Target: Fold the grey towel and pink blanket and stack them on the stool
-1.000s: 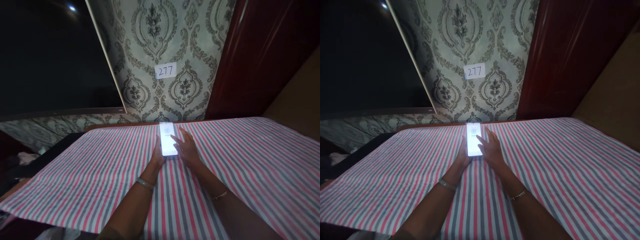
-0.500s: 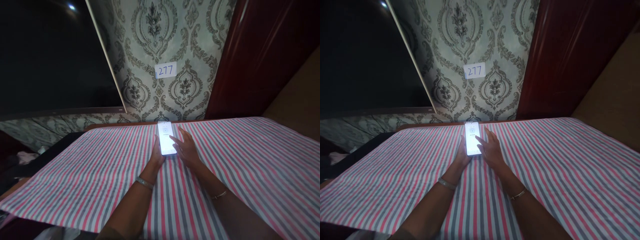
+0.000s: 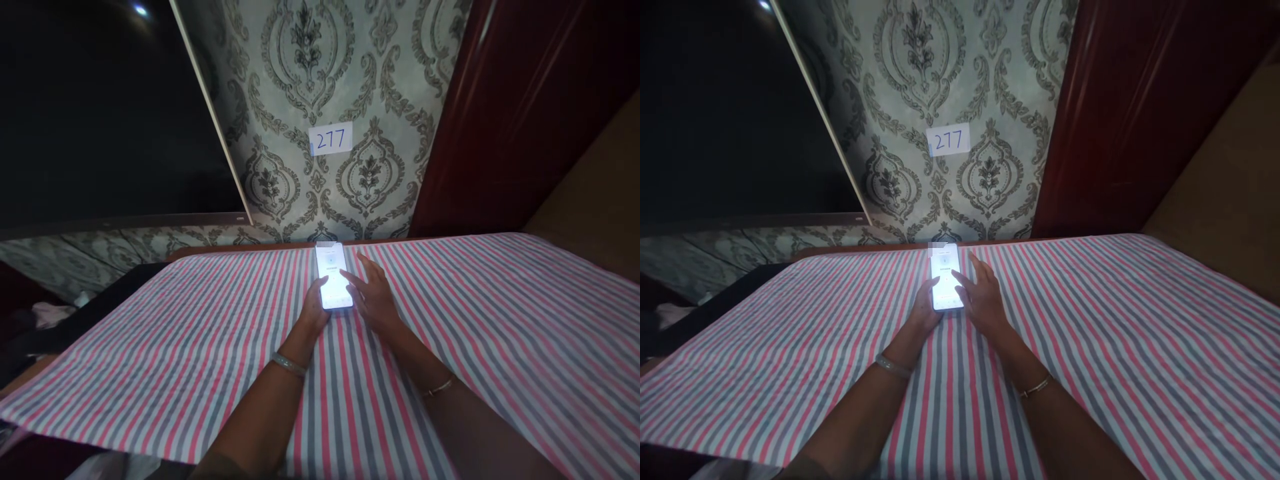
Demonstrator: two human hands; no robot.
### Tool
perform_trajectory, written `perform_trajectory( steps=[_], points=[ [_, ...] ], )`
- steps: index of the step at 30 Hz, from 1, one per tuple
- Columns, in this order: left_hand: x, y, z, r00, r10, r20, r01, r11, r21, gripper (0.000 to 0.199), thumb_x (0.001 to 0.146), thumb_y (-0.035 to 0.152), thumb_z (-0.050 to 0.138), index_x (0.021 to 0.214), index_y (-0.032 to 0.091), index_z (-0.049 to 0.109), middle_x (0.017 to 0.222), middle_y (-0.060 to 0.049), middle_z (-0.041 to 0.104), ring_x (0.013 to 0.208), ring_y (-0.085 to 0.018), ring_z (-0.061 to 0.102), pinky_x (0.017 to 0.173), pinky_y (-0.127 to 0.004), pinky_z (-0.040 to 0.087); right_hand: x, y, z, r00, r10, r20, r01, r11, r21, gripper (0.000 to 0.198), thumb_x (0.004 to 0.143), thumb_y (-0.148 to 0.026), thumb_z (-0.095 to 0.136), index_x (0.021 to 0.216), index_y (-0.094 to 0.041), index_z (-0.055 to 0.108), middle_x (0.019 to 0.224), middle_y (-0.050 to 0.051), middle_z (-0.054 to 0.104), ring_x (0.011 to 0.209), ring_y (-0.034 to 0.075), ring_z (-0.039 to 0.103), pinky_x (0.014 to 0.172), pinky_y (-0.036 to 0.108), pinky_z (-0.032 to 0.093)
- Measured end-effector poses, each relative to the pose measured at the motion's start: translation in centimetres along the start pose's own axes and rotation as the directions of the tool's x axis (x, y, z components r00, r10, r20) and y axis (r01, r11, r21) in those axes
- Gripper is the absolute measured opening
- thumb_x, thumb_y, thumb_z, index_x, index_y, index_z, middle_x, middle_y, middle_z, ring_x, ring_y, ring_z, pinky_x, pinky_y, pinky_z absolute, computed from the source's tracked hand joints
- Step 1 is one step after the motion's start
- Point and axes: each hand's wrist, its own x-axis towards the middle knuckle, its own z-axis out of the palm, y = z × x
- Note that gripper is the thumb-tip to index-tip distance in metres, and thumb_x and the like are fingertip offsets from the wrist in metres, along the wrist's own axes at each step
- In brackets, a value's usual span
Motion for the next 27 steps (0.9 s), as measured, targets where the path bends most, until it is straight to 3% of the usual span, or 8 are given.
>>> perform_trajectory(
  steps=[12, 20, 27],
  points=[
    [0.9, -0.5, -1.9, 0.998, -0.012, 0.060, 0.007, 0.997, 0.074, 0.022, 0.070, 0.011, 0.070, 0.092, 0.012, 0.068, 0.084, -0.003, 0.071, 0.079, -0.018, 0.069, 0.083, -0.031, 0.050, 0.0, 0.1, 0.1, 1.000, -0.002, -0.013, 0.002, 1.000, -0.026, 0.038, 0.101, -0.033, 0.042, 0.131, -0.025, 0.064, 0.155, 0.010, 0.035, 0.135, 0.032, 0.038, 0.108, 0.053, 0.038],
    [0.6, -0.5, -1.3, 0.999, -0.012, 0.043, 0.008, 0.996, 0.094, 0.035, 0.065, 0.016, 0.074, 0.099, 0.011, 0.068, 0.086, -0.004, 0.072, 0.076, -0.019, 0.069, 0.076, -0.031, 0.051, 0.0, 0.1, 0.2, 1.000, -0.013, -0.022, 0.012, 0.999, -0.038, 0.039, 0.101, -0.033, 0.041, 0.131, -0.022, 0.064, 0.153, 0.013, 0.038, 0.135, 0.032, 0.038, 0.109, 0.053, 0.038],
    [0.4, -0.4, -1.1, 0.999, -0.002, 0.035, -0.002, 0.993, 0.121, 0.031, 0.065, 0.016, 0.073, 0.095, 0.013, 0.068, 0.081, -0.002, 0.071, 0.072, -0.017, 0.068, 0.073, -0.029, 0.051, 0.0, 0.0, 0.2, 1.000, 0.000, -0.021, -0.001, 0.999, -0.043, 0.039, 0.102, -0.034, 0.040, 0.132, -0.024, 0.062, 0.155, 0.011, 0.036, 0.135, 0.033, 0.038, 0.107, 0.054, 0.039]
  ],
)
